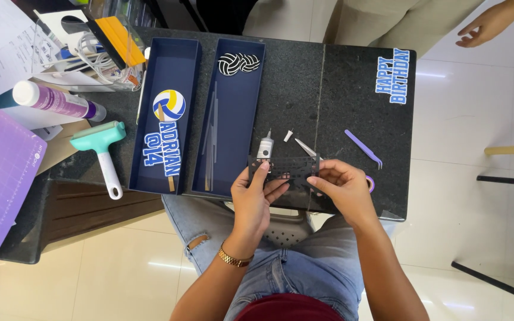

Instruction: Assembling a black plastic grid structure by cutting pieces with scissors and applying glue for bonding.

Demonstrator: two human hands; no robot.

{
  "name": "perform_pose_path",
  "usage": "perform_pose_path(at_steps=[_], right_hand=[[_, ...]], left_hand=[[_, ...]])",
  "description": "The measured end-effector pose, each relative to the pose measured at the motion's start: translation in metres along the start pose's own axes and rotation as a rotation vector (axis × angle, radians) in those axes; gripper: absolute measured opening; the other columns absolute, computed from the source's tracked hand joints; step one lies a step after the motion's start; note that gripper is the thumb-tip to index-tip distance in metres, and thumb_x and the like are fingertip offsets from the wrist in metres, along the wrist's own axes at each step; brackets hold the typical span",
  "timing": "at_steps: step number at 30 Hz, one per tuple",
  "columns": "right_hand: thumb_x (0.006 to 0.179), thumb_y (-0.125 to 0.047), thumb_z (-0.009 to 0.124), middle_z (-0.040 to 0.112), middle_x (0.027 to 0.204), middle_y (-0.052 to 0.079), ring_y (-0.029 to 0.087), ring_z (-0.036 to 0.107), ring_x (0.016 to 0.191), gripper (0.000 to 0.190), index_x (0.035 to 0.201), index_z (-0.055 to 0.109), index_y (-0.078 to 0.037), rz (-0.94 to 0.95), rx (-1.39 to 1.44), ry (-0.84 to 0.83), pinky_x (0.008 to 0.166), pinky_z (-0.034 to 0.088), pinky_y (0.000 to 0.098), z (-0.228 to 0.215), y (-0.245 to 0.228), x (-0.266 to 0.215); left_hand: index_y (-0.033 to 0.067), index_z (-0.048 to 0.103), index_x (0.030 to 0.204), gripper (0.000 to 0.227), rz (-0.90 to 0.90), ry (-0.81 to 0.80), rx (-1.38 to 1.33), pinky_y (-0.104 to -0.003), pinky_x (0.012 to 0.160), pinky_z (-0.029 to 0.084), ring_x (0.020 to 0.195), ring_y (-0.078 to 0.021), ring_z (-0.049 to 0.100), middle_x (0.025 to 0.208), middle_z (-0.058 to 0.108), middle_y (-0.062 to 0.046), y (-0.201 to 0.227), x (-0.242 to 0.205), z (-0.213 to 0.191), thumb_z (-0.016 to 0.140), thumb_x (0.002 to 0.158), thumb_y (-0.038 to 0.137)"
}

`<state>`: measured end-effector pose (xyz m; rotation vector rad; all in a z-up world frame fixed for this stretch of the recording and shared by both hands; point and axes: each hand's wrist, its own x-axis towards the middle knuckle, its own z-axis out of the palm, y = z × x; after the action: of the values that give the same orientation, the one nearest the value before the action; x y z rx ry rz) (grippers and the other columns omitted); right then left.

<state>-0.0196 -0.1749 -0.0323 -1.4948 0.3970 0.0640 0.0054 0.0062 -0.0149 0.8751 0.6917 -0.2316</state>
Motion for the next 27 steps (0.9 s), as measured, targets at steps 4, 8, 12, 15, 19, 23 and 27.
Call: perform_pose_path(at_steps=[4, 8, 12, 15, 19, 23, 27], right_hand=[[0.077, 0.009, 0.083, 0.077, 0.083, 0.018, 0.02, 0.072, 0.066, 0.032, 0.107, 0.073, 0.004, 0.03, 0.034, -0.016, 0.055, 0.061, 0.0312, -0.001, 0.004, -0.006], [0.075, 0.012, 0.082, 0.075, 0.081, 0.023, 0.026, 0.073, 0.063, 0.035, 0.109, 0.071, 0.007, 0.027, 0.04, -0.036, 0.054, 0.063, 0.0349, -0.012, 0.022, -0.009], [0.078, 0.01, 0.081, 0.076, 0.079, 0.023, 0.024, 0.073, 0.062, 0.026, 0.103, 0.074, 0.009, 0.024, 0.005, -0.023, 0.056, 0.062, 0.0347, -0.016, 0.019, -0.018], [0.079, 0.01, 0.08, 0.075, 0.074, 0.021, 0.022, 0.073, 0.061, 0.018, 0.095, 0.075, 0.008, 0.009, 0.008, 0.002, 0.056, 0.062, 0.0318, -0.022, 0.027, -0.02], [0.077, 0.013, 0.08, 0.074, 0.069, 0.022, 0.022, 0.071, 0.06, 0.017, 0.093, 0.076, 0.01, -0.053, -0.008, 0.011, 0.056, 0.061, 0.0327, -0.029, 0.027, -0.027], [0.072, 0.014, 0.081, 0.073, 0.065, 0.02, 0.019, 0.071, 0.059, 0.02, 0.091, 0.076, 0.008, -0.238, -0.073, 0.068, 0.057, 0.062, 0.0321, -0.029, 0.0, -0.045], [0.07, 0.015, 0.082, 0.073, 0.067, 0.021, 0.02, 0.071, 0.059, 0.02, 0.088, 0.075, 0.01, -0.332, -0.079, 0.081, 0.06, 0.064, 0.0337, -0.036, -0.025, -0.065]], left_hand=[[-0.0076, 0.069, 0.106, 0.017, -0.002, 0.018, -0.018, -0.056, 0.072, 0.066, 0.083, -0.0481, 0.074, 0.104, 0.074, -0.031, 0.001, 0.002, -0.002, 0.069, 0.095, 0.006], [-0.0079, 0.069, 0.108, 0.018, 0.013, 0.028, -0.032, -0.056, 0.073, 0.066, 0.084, -0.0479, 0.074, 0.105, 0.074, -0.03, -0.001, 0.007, -0.006, 0.069, 0.095, 0.005], [-0.0082, 0.069, 0.111, 0.021, 0.031, 0.031, -0.021, -0.056, 0.073, 0.066, 0.084, -0.0475, 0.074, 0.109, 0.073, -0.031, -0.002, 0.011, -0.011, 0.068, 0.096, 0.006], [-0.0067, 0.071, 0.11, 0.02, 0.048, 0.036, -0.014, -0.055, 0.072, 0.066, 0.084, -0.0469, 0.075, 0.104, 0.074, -0.031, -0.003, 0.011, -0.01, 0.07, 0.095, 0.006], [-0.0069, 0.071, 0.109, 0.018, 0.093, 0.063, 0.004, -0.053, 0.071, 0.067, 0.083, -0.045, 0.076, 0.1, 0.075, -0.03, -0.004, 0.014, -0.01, 0.07, 0.095, 0.006], [-0.0047, 0.072, 0.106, 0.015, 0.118, 0.07, 0.207, -0.044, 0.071, 0.067, 0.084, -0.0377, 0.078, 0.097, 0.075, -0.026, -0.005, 0.014, -0.004, 0.07, 0.095, 0.006], [0.0016, 0.079, 0.103, 0.016, 0.169, -0.084, 0.523, -0.037, 0.064, 0.065, 0.083, -0.0277, 0.075, 0.091, 0.076, -0.022, -0.032, 0.026, -0.005, 0.079, 0.089, 0.01]])
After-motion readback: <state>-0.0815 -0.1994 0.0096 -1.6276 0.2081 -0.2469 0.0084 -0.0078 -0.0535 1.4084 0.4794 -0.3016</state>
